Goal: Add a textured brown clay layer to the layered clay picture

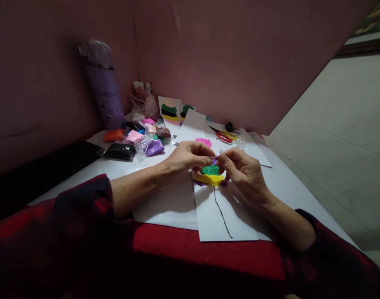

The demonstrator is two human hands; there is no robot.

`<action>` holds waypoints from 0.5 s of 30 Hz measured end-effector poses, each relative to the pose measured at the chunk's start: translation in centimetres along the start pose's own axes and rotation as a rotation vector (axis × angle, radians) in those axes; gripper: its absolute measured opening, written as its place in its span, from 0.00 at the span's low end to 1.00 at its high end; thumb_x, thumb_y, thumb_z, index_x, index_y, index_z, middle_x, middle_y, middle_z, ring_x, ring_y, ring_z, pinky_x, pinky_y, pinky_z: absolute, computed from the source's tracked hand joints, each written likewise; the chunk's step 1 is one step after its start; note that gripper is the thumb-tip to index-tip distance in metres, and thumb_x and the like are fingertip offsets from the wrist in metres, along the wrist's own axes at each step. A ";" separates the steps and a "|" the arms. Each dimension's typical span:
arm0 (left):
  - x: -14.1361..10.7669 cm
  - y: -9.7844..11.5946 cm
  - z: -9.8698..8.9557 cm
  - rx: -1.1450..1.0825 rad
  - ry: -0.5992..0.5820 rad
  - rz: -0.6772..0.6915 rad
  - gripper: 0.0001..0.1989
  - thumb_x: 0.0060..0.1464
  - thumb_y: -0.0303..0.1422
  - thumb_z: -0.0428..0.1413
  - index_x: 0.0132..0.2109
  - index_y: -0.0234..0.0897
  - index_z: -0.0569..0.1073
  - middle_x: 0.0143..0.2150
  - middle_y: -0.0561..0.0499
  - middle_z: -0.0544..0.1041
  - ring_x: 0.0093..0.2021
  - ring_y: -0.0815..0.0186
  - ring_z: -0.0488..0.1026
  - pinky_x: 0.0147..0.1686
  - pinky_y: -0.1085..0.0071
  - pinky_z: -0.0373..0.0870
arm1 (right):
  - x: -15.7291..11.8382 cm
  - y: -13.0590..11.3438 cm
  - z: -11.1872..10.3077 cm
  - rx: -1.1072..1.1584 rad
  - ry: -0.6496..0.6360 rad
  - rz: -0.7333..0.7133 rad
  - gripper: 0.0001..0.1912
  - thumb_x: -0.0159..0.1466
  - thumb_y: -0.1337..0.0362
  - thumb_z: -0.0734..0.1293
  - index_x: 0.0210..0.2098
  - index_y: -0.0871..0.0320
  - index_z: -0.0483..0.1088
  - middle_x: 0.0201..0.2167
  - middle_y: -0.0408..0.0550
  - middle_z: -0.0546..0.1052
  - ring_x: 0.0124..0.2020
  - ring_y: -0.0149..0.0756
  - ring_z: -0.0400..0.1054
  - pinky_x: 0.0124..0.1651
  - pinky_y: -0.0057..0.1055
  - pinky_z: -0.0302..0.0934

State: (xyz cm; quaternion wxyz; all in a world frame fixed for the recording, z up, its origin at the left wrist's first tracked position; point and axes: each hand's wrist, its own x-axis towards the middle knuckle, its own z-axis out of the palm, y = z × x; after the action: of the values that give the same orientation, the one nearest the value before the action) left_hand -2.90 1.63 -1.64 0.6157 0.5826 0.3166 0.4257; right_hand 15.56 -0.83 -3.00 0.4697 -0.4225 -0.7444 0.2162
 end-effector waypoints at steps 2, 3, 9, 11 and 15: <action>0.0 -0.1 -0.1 0.000 -0.027 0.028 0.12 0.42 0.29 0.66 0.35 0.29 0.76 0.27 0.53 0.74 0.23 0.74 0.68 0.23 0.75 0.65 | 0.0 0.0 0.0 -0.006 0.000 -0.011 0.15 0.66 0.52 0.65 0.30 0.57 0.69 0.22 0.42 0.71 0.20 0.31 0.66 0.22 0.29 0.62; 0.0 -0.2 -0.1 0.003 -0.036 0.041 0.12 0.42 0.30 0.67 0.35 0.29 0.76 0.26 0.53 0.74 0.23 0.74 0.67 0.23 0.76 0.64 | 0.0 0.1 0.0 -0.013 0.001 -0.017 0.15 0.66 0.53 0.65 0.30 0.57 0.69 0.22 0.42 0.71 0.20 0.31 0.66 0.22 0.29 0.61; -0.1 -0.1 0.0 0.017 -0.034 0.039 0.12 0.41 0.31 0.67 0.33 0.29 0.76 0.26 0.52 0.74 0.23 0.74 0.68 0.23 0.76 0.63 | 0.0 0.1 0.0 -0.046 0.016 -0.028 0.13 0.65 0.55 0.66 0.30 0.57 0.70 0.21 0.42 0.71 0.20 0.31 0.65 0.21 0.29 0.59; -0.1 0.0 0.0 0.022 -0.024 0.037 0.12 0.41 0.32 0.68 0.32 0.29 0.76 0.25 0.53 0.73 0.22 0.74 0.67 0.22 0.76 0.62 | -0.1 0.1 0.0 -0.038 0.017 -0.027 0.11 0.64 0.56 0.67 0.32 0.57 0.70 0.22 0.42 0.72 0.20 0.31 0.65 0.20 0.28 0.58; -0.1 0.0 0.0 0.027 0.025 0.048 0.15 0.41 0.36 0.69 0.33 0.29 0.77 0.22 0.55 0.72 0.21 0.75 0.65 0.21 0.77 0.61 | 0.0 0.1 0.0 -0.002 0.012 -0.037 0.11 0.66 0.56 0.66 0.34 0.57 0.72 0.24 0.42 0.73 0.22 0.31 0.67 0.23 0.29 0.61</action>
State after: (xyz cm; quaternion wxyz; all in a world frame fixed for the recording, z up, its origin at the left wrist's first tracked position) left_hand -2.93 1.56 -1.68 0.5933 0.5932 0.3157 0.4432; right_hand 15.59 -0.79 -3.08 0.4777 -0.4102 -0.7496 0.2043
